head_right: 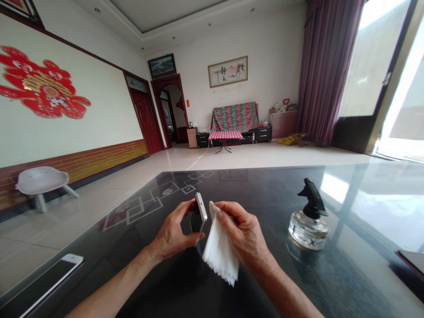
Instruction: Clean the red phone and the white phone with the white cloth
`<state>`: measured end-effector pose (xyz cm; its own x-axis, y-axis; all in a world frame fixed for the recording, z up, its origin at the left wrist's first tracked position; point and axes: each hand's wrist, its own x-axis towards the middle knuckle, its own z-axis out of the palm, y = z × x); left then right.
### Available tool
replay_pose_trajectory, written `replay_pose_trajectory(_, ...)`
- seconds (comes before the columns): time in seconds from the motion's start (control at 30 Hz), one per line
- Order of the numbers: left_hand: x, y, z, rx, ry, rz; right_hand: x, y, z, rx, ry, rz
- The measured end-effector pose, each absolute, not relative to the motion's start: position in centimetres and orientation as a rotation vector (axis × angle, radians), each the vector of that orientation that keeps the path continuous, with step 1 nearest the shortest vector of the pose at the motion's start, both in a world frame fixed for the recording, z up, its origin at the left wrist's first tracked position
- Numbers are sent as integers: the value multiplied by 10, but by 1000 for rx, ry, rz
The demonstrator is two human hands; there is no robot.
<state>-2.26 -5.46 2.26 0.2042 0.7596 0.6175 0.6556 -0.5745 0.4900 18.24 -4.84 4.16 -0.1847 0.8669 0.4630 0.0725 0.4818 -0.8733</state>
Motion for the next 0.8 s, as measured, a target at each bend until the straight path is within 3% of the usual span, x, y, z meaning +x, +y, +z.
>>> replay_pose_trajectory(0.43,-23,-64,35,2301,1199,1212,179,-53,47,-688,-1813,482)
replay_pose_trajectory(0.8,-27,-70,49,2376,1132,956,185,-53,55,-552,-2031,331)
